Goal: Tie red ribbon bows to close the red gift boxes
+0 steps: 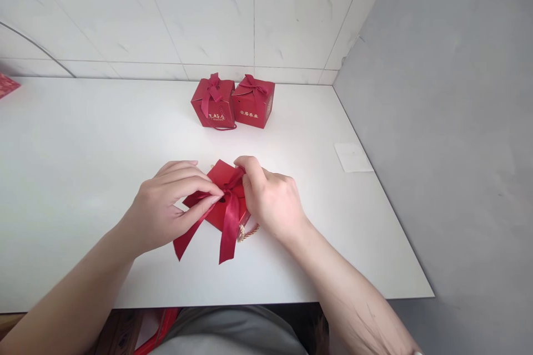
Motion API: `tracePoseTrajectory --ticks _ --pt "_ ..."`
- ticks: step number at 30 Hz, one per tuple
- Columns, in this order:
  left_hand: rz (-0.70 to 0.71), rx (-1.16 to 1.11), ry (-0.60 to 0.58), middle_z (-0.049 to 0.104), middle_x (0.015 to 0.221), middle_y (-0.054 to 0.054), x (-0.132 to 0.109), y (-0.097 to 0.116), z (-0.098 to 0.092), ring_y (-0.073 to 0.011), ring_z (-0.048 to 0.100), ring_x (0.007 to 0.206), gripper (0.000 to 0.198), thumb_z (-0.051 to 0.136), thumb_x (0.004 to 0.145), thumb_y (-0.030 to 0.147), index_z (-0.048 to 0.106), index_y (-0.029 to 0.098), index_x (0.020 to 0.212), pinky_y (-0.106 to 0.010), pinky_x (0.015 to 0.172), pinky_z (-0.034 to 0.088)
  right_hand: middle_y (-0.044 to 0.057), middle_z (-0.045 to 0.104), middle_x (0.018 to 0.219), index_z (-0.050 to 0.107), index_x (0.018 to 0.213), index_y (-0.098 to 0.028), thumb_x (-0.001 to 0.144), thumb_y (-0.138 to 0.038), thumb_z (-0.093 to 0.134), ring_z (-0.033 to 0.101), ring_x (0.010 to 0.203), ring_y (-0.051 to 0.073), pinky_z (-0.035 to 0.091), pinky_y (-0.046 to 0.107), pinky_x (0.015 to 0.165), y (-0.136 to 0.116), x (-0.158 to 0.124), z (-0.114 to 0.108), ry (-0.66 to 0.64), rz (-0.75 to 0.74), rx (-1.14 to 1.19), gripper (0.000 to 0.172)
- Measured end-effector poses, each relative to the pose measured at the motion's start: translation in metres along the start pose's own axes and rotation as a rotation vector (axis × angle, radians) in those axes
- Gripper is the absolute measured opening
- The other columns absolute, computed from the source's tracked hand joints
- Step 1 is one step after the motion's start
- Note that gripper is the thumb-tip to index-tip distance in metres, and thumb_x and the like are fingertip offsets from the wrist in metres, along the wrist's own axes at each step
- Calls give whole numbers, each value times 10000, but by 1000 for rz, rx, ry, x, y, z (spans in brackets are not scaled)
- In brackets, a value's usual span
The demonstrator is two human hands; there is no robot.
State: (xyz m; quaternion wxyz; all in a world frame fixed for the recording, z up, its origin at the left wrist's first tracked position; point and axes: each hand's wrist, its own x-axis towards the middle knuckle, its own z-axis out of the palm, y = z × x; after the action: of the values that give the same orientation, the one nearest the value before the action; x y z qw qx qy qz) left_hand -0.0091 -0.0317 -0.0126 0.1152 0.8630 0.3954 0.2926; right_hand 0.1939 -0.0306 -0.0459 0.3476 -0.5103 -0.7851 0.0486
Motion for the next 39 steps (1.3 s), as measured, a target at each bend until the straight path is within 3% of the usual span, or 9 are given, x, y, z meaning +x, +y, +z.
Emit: tracePoseTrajectory --ticks 6,10,12,16,20,24,26,32,39 --pt "-71 -34 -21 705 799 26 1 0 0 -160 625 786 132 554 909 164 647 249 869 -381 947 480 8 772 872 549 1175 -208 941 -94 357 570 465 92 408 224 464 1 0 0 -39 25 49 323" --pt "-134 -20 2 649 795 14 3 4 3 -162 588 775 34 600 892 213 605 231 920 -365 871 486 28 770 1044 568 1219 -233 951 -204 485 743 842 177 543 270 649 -1 3 -7 -68 155 251 283" --pt "-141 -20 3 632 776 15 3 6 6 -158 570 762 20 601 899 225 601 227 879 -369 874 478 35 752 1103 604 1170 -246 947 -268 534 729 1000 212 565 279 666 -1 5 -10 -112 236 400 235" --pt "-196 -27 49 621 840 -11 1 10 12 -175 569 843 60 586 901 199 611 224 853 -369 859 490 49 724 1156 647 990 -235 931 -271 560 684 1122 237 582 279 672 0 7 -11 -180 321 616 112" --pt "-262 -72 57 593 1137 -64 0 10 14 -241 528 1175 39 601 879 202 631 227 871 -412 965 485 63 683 1240 604 896 -225 913 -235 568 689 1085 237 580 300 675 -1 8 -12 -175 322 669 41" --pt "-321 -160 -26 546 1313 -66 1 8 11 -274 445 1334 80 578 866 178 638 230 873 -458 1029 468 51 651 1287 620 886 -238 904 -232 605 640 1172 229 532 411 960 -3 9 -15 -271 239 632 24" --pt "-344 -183 -42 541 1337 -70 1 7 10 -288 429 1359 81 577 856 177 638 229 863 -466 1011 484 40 644 1293 619 870 -240 905 -215 603 623 1195 213 489 421 1030 -3 9 -15 -314 235 629 46" --pt "-382 -226 -52 562 1348 -69 4 6 10 -288 443 1365 69 596 833 187 650 229 843 -474 1036 488 43 658 1284 598 825 -225 910 -234 603 628 1177 203 505 387 994 -2 8 -12 -283 256 629 86" --pt "-454 -264 -83 547 1415 -58 6 6 10 -295 515 1311 64 609 811 197 664 228 800 -462 998 533 37 685 1228 569 830 -219 866 -142 554 694 922 175 560 324 790 -7 4 -6 -194 207 547 87"
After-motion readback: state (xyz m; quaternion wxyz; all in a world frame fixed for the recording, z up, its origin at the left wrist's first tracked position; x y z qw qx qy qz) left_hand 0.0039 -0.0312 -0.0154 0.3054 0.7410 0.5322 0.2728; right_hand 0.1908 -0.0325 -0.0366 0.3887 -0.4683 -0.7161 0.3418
